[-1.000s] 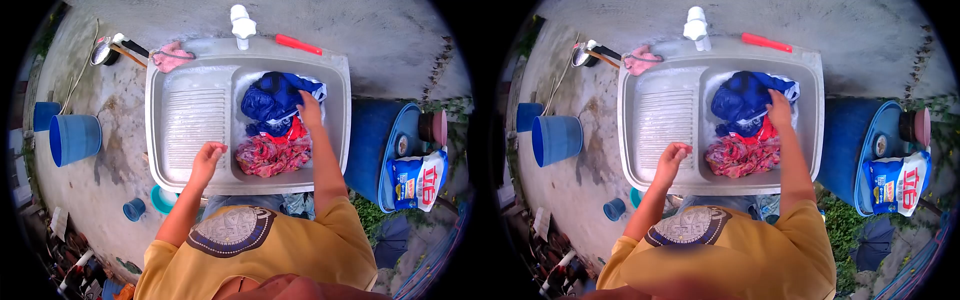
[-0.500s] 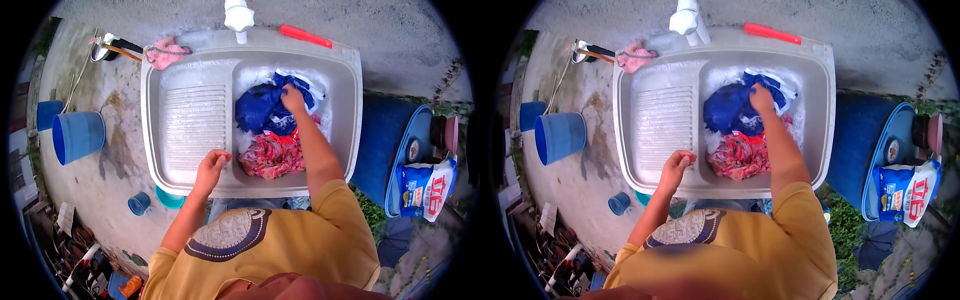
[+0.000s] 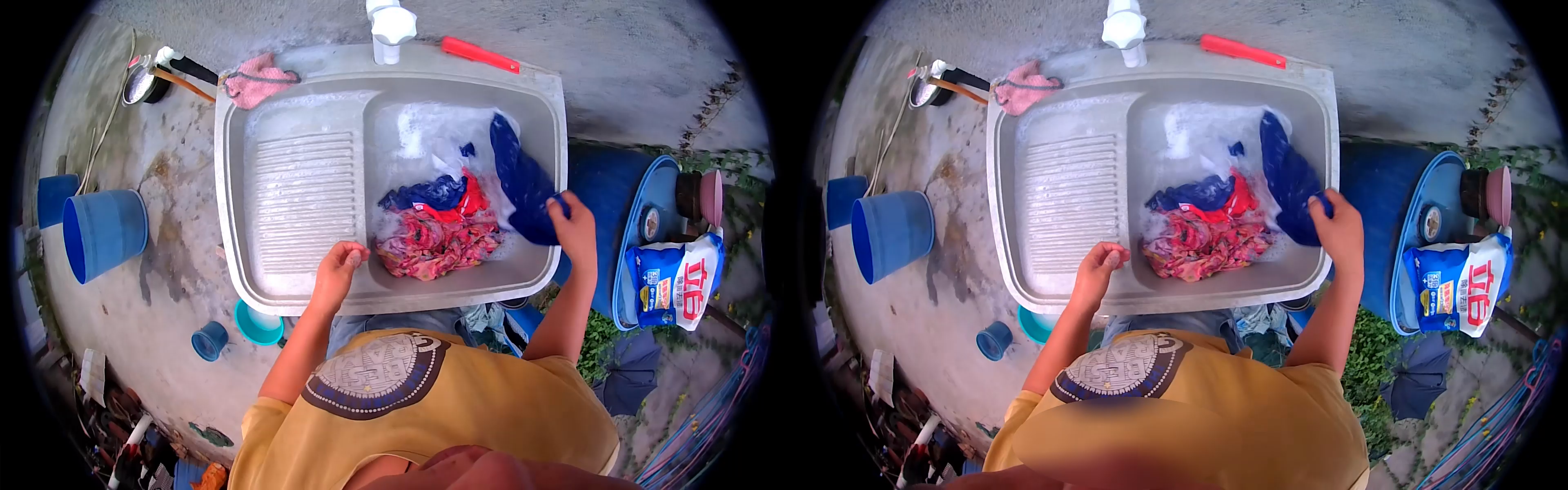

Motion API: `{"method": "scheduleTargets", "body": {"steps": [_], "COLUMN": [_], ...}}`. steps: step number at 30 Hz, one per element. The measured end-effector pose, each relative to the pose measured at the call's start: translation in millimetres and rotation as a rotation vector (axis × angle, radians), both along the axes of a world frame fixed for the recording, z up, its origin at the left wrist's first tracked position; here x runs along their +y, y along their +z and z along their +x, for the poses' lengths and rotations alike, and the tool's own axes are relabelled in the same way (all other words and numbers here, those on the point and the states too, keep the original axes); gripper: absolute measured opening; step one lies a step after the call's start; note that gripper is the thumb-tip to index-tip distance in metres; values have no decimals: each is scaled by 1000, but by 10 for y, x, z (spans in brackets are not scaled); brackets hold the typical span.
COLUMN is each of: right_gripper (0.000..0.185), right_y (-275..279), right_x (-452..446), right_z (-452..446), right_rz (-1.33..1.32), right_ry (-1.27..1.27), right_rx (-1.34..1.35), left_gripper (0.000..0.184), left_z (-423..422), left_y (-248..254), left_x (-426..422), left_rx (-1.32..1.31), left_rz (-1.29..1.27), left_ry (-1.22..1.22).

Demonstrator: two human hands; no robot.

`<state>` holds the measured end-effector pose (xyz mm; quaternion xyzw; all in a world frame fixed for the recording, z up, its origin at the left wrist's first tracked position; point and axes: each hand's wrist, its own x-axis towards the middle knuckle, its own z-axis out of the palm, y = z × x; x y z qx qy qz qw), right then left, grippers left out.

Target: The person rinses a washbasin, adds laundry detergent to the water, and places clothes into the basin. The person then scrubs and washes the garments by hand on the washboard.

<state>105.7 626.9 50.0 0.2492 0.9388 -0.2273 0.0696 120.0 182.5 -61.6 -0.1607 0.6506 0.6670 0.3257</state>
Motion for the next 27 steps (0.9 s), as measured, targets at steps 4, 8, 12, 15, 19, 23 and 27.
{"method": "scheduleTargets", "body": {"steps": [4, 8, 12, 15, 19, 23, 27], "right_gripper": [34, 22, 21, 30, 26, 24, 24], "right_y": [-328, -1907, -2231, -1546, -811, -68, 194], "right_x": [-458, -758, -959, -1037, -1028, -1161, -1257], "right_z": [-107, -454, -904, -1062, -970, -817, -711], "right_rz": [668, 325, 239, -220, -343, -575, -909], "right_ry": [307, 664, 686, 384, 391, 394, 360], "right_rx": [-63, 311, -79, 103, 185, 159, 211], "left_gripper": [16, 15, 15, 16, 17, 26, 39], "left_z": [-31, -13, -8, 121, -57, -389, -773], "left_y": [-32, 6, 66, 58, 121, 187, 384], "left_x": [5, 20, -49, -128, -5, 366, 911], "left_rx": [12, 21, 56, 55, 115, 413, 1079], "left_rz": [-11, -11, -41, -89, -78, -185, -572], "left_ry": [-16, 5, -25, -55, -129, -255, -348]}}
